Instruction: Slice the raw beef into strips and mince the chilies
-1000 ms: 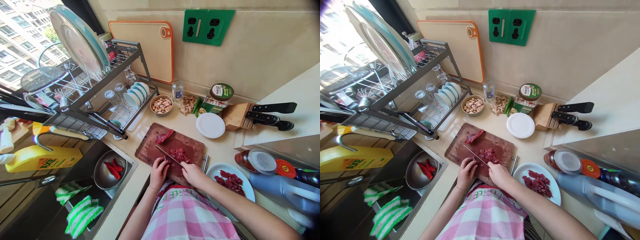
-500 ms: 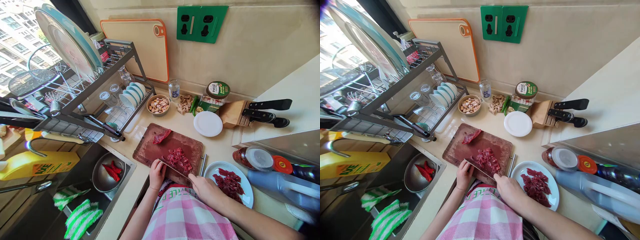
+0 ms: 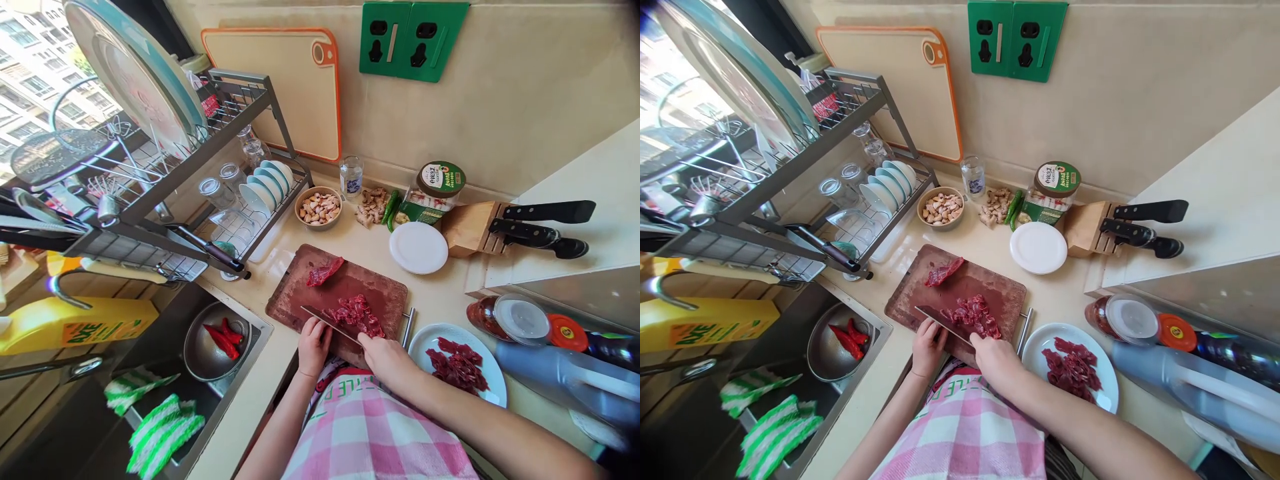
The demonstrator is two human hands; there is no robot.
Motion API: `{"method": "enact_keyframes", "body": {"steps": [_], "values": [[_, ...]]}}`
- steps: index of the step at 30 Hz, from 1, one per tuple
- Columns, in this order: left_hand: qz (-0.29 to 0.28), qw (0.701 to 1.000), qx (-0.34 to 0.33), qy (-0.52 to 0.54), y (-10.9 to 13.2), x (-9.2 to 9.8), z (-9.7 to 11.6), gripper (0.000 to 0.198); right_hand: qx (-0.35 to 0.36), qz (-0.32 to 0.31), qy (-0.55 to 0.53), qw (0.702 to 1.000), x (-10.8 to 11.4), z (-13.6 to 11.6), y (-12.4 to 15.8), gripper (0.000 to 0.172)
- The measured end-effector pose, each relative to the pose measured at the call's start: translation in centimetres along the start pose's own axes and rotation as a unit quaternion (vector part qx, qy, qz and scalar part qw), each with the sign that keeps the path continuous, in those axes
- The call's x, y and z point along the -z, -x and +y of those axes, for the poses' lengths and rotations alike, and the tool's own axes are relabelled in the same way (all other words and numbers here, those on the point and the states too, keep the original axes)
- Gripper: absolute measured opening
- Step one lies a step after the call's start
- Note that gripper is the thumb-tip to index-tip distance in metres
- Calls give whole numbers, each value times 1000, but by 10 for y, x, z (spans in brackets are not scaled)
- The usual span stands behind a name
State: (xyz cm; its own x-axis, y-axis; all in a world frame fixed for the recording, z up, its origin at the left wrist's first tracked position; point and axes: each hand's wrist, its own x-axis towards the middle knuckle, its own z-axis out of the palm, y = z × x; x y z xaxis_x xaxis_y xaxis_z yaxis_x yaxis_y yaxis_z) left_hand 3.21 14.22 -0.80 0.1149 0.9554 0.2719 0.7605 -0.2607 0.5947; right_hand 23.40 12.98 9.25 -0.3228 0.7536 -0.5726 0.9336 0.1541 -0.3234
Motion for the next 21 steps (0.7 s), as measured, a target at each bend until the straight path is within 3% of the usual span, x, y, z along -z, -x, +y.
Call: {"method": "enact_keyframes", "body": {"steps": [4,9,12,17,21], "values": [[8,1000,-3,14,0,-1,1,15,3,-18,-16,1000,-3,2,1,22],[-7,999,18,27,3,0,3,16,-15,-7,-2,1000,2,-23,-29,25],[-33,999,11,39,6,3,4,19,-3,1,-4,1000,6,-24,-38,25],[-11,1000,-1,24,9,3,3,20,13,14,-28,999,6,5,-8,22],[-6,1000,7,9,8,1,2,18,13,34,-34,999,2,8,16,24]]}}
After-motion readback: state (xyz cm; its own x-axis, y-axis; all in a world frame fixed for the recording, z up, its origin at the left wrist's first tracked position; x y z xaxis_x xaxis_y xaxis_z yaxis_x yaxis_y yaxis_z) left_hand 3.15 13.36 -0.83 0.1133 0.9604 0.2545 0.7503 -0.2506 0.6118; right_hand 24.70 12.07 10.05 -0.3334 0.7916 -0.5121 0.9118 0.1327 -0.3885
